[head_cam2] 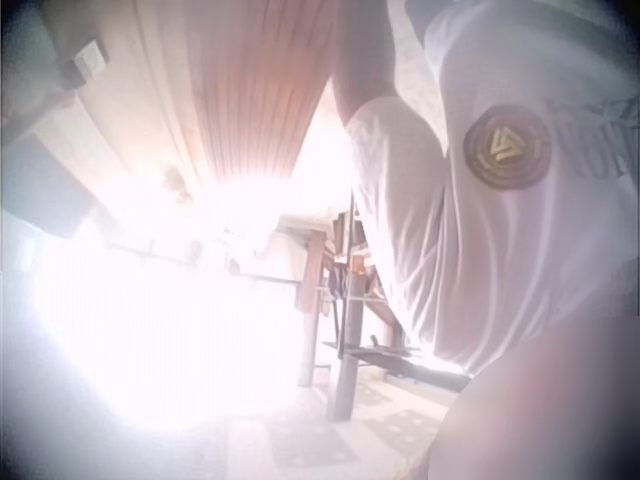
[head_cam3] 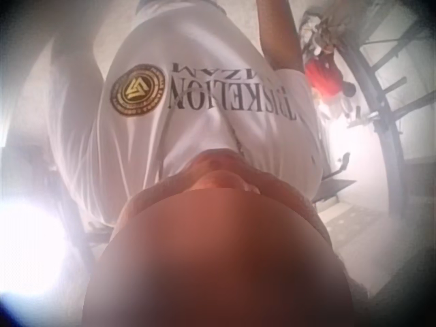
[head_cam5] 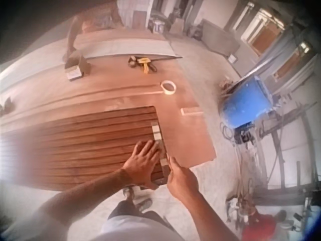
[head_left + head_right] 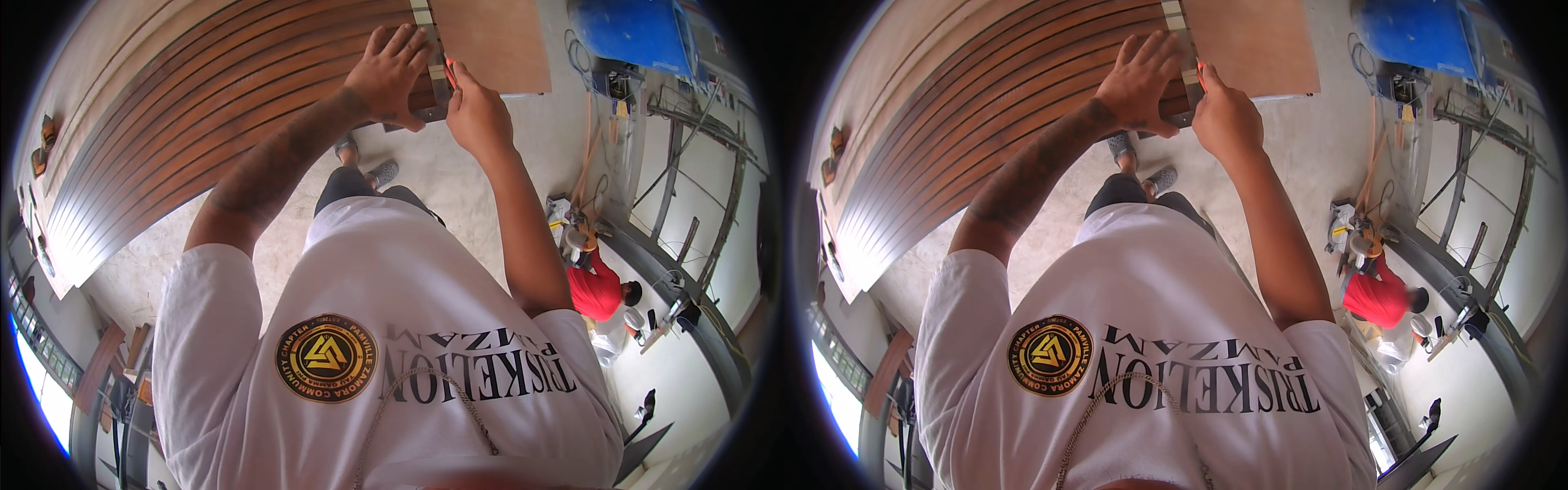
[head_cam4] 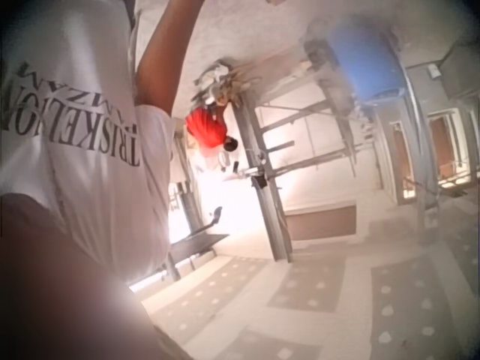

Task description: The person uses a utility knife and a metal ruler to score and cut a stack of thin wooden slats on a workbench. They repeatedly align the ruler, score along the edge, and separate the cut pieces. Another person is present in the background.

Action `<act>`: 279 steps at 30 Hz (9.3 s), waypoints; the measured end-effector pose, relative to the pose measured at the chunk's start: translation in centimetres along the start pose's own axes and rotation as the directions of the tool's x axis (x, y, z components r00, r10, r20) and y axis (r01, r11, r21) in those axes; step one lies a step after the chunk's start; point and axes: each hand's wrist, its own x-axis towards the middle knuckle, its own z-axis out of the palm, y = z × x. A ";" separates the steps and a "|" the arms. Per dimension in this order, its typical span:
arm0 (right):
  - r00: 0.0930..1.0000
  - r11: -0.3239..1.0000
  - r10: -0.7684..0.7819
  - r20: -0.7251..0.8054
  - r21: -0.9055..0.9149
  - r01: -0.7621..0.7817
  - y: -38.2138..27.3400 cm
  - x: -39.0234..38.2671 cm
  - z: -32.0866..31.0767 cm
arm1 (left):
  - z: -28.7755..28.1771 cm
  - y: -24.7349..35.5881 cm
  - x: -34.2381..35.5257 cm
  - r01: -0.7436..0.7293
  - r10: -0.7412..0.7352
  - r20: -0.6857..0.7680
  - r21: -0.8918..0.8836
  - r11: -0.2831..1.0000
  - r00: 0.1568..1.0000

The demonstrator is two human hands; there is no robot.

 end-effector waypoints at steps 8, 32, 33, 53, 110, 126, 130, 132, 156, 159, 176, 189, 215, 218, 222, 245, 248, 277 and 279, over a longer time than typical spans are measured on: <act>1.000 1.000 -0.015 0.009 0.013 0.015 0.7 -2.0 -0.5 | -0.1 0.0 0.0 0.007 -0.007 0.007 -0.002 1.000 1.000; 0.996 0.994 0.086 -0.031 0.070 -0.084 4.2 -10.4 -4.1 | -0.6 0.3 0.2 0.014 -0.013 0.037 -0.017 1.000 0.999; 0.986 0.991 -0.032 -0.162 0.122 0.052 4.4 -9.9 -5.0 | -0.6 0.4 0.0 0.010 -0.008 0.073 -0.029 1.000 0.997; 0.996 0.993 0.029 -0.081 0.116 -0.020 -1.1 10.0 -1.9 | -0.2 -0.1 0.0 -0.013 0.015 0.026 -0.049 0.999 1.000; 0.989 0.995 0.096 0.109 -0.052 -0.090 0.9 -3.3 -1.1 | 0.0 0.2 0.1 0.022 -0.020 0.018 -0.079 0.997 1.000; 0.995 0.996 0.053 0.083 -0.083 -0.046 3.5 -9.1 -4.5 | -0.4 0.2 0.3 0.028 -0.028 0.030 -0.006 1.000 0.999; 0.970 0.967 -0.101 -0.220 0.209 0.148 2.1 -3.0 -5.4 | -0.7 0.3 0.3 0.015 -0.013 0.047 -0.047 0.999 0.999; 0.983 0.988 -0.029 -0.180 0.143 0.055 0.6 1.8 -4.5 | -0.7 0.4 0.2 0.014 -0.014 0.065 0.000 1.000 0.998; 0.999 0.993 -0.046 0.017 -0.109 0.048 -3.5 11.4 -3.4 | 0.2 0.0 0.0 0.012 -0.011 0.013 -0.066 0.998 1.000; 0.997 0.987 -0.064 0.044 -0.143 0.070 -3.7 11.5 -3.6 | 0.4 0.0 0.0 0.002 -0.004 -0.026 -0.084 0.996 1.000; 0.998 0.994 -0.060 0.030 -0.087 0.062 -3.2 8.6 -3.1 | 0.2 -0.1 0.0 0.003 -0.006 -0.040 -0.061 0.998 0.999; 0.997 0.997 -0.028 0.067 -0.072 0.033 -2.0 5.7 -2.6 | -0.5 0.0 0.1 0.032 -0.029 0.028 -0.092 0.995 0.999; 0.996 1.000 0.008 0.092 0.015 -0.009 0.7 -1.7 -1.9 | -2.3 0.6 0.3 0.074 -0.063 0.149 -0.072 0.995 0.987; 0.995 1.000 0.005 0.103 0.013 -0.007 1.0 -2.5 -1.8 | -2.5 0.7 0.3 0.077 -0.067 0.169 -0.050 0.996 0.983; 0.994 1.000 -0.002 0.108 0.010 0.001 1.4 -3.2 -1.7 | -2.5 0.9 0.4 0.082 -0.071 0.181 -0.054 0.995 0.981; 0.962 0.990 -0.024 0.273 -0.127 0.061 5.3 -9.0 -2.2 | -1.1 0.7 0.3 0.061 -0.052 0.141 -0.067 0.996 0.989; 0.976 0.994 0.018 0.219 -0.112 0.007 6.3 -10.4 -4.1 | -1.5 0.3 0.9 0.062 -0.057 0.109 -0.051 0.997 0.992; 0.999 0.998 -0.034 0.005 0.056 0.034 -3.2 10.0 -4.6 | -2.5 0.4 0.6 0.071 -0.046 0.202 -0.118 0.991 0.978; 1.000 1.000 -0.014 -0.004 0.023 0.014 -3.8 10.3 -4.6 | -2.5 0.4 0.7 0.068 -0.045 0.204 -0.109 0.992 0.978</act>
